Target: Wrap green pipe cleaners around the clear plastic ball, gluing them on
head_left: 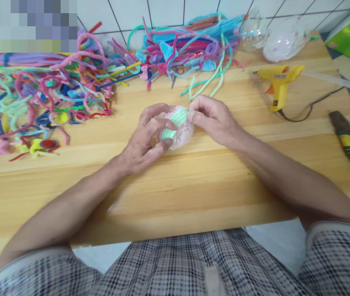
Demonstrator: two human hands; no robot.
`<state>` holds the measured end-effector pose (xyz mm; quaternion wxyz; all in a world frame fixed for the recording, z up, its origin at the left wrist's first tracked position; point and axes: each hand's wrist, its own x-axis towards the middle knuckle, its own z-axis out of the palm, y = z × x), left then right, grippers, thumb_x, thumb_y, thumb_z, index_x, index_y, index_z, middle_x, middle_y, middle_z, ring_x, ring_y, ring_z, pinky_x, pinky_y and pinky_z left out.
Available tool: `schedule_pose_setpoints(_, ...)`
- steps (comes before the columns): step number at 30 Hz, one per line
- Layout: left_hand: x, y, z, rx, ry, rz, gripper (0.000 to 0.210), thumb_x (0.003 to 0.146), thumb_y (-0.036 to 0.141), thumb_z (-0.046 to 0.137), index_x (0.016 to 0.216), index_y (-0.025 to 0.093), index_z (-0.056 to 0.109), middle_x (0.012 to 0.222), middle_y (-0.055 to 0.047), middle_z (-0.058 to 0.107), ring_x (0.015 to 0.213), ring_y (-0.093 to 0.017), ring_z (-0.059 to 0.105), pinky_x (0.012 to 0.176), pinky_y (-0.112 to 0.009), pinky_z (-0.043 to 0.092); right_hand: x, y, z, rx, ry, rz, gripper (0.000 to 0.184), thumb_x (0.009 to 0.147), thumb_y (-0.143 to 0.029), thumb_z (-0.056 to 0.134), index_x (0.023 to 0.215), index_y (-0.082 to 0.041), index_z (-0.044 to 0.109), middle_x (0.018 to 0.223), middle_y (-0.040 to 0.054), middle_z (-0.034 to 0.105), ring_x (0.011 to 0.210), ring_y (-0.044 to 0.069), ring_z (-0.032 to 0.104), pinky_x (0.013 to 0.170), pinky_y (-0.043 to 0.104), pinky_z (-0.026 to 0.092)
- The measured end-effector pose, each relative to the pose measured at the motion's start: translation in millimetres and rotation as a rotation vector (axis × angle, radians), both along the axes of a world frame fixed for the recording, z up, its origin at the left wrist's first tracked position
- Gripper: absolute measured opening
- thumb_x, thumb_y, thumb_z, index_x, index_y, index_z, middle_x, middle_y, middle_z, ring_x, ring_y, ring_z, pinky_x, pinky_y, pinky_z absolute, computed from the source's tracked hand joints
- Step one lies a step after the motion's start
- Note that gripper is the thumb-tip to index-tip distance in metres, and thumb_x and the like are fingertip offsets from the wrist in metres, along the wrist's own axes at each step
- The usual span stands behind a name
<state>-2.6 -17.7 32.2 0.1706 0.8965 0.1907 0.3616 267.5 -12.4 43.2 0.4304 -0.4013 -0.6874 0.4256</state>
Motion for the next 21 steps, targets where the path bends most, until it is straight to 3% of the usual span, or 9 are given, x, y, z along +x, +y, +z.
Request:
schedule_pose_setpoints(12,1.5,1.6,-2.4,-0.067,-0.043,-0.014,0.034,0.116,0.049,0.058,0.148,0.036,0.055,0.161,-0.011,0.056,0.153,-0.035,0.058,0.125,-0.070,0.057,-0.7,-0.8,-2.1,-0.021,0.020,-0.011,0.042,0.097,-0.058,0.085,0.084,-0.025,0.062,0.077,-0.0035,0.055,0.074,0.015,0.045,0.066,0.032,0.035)
schedule_pose_setpoints(21,2.3,-3.8,3.3,-0.056,0.007,0.032,0.029,0.117,0.041,0.059,0.144,0.033,0.054,0.160,-0.014,0.057,0.155,-0.035,0.058,0.127,-0.070,0.054,-0.3,0.0,-2.5,-0.011,0.022,-0.012,0.043,0.096,-0.060,0.085,0.084,-0.026,0.063,0.076,-0.0036,0.055,0.075,0.016,0.046,0.066,0.032,0.037)
